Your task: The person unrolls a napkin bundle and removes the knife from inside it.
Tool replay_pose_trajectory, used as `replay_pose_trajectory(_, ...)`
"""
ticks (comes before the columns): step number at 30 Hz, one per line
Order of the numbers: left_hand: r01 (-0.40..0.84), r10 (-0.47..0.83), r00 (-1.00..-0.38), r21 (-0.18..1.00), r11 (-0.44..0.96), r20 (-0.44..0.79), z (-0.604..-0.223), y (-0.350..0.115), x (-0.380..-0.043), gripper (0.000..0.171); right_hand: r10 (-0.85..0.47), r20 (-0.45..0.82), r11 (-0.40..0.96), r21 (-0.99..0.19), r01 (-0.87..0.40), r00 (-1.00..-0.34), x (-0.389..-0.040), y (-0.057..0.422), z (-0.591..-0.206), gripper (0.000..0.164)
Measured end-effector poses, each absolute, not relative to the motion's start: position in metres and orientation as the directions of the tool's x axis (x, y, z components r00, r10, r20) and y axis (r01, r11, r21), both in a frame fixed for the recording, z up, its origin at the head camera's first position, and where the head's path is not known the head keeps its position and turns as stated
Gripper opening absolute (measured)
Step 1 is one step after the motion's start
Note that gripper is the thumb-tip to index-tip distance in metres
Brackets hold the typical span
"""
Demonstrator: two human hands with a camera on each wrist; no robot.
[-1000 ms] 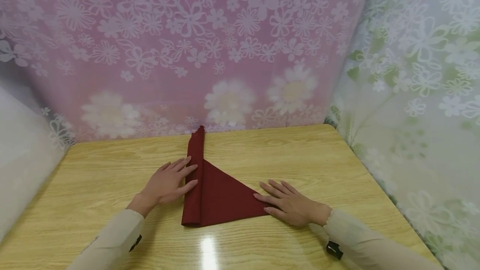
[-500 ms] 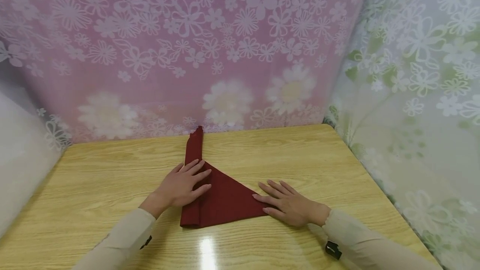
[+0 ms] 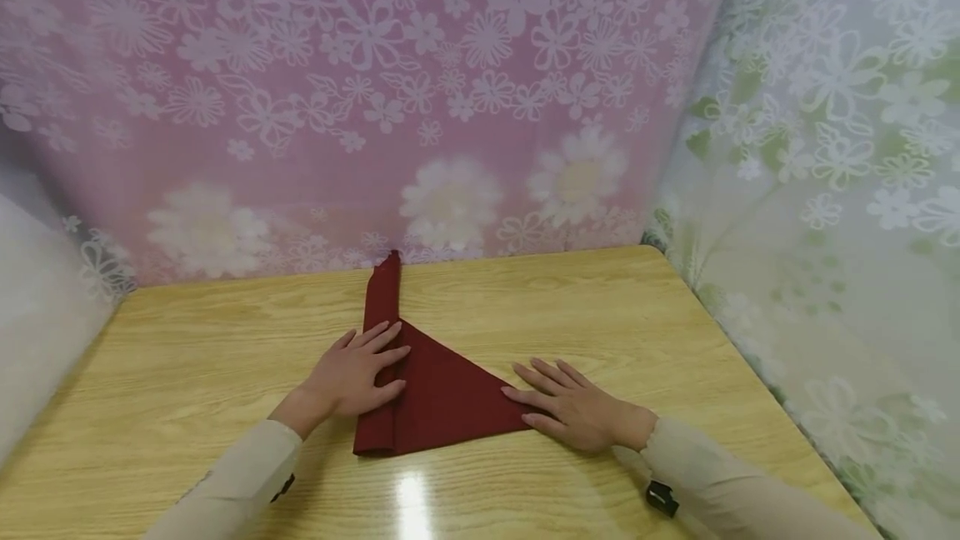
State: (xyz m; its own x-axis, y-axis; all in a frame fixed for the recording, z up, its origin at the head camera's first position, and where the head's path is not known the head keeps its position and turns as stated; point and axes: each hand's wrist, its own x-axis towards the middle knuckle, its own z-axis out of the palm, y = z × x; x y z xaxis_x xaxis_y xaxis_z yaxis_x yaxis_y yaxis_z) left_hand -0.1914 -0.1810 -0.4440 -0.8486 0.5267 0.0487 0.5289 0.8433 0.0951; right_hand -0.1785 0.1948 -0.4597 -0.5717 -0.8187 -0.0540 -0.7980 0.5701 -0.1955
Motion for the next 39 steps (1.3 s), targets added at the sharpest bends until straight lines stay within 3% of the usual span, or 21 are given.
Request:
replay_pose_trajectory(14,0.505,0.505,-0.862,0.19,0.842,0.053,-0.44,-0.194,-0.19,0.053,-0.817,-0.069,0.574,-0.169,-0.801,-0.572,-0.178,0.194,-0.458,0.048)
replay_pose_trajectory(32,0.524,0.514,-0.852,0.149,0.838,0.104,-0.44,-0.206,-0.187,0.042,-0.811,-0.076,0.584,-0.168,-0.794,-0.581,-0.177,0.194,-0.457,0.048)
replay_pose_trajectory(39,0.497,0.481,-0.865,0.118,0.859,0.144,-0.442,-0.203,-0.184,0.058,-0.809,-0.087,0.586,-0.167,-0.793,-0.581,-0.178,0.195,-0.458,0.049)
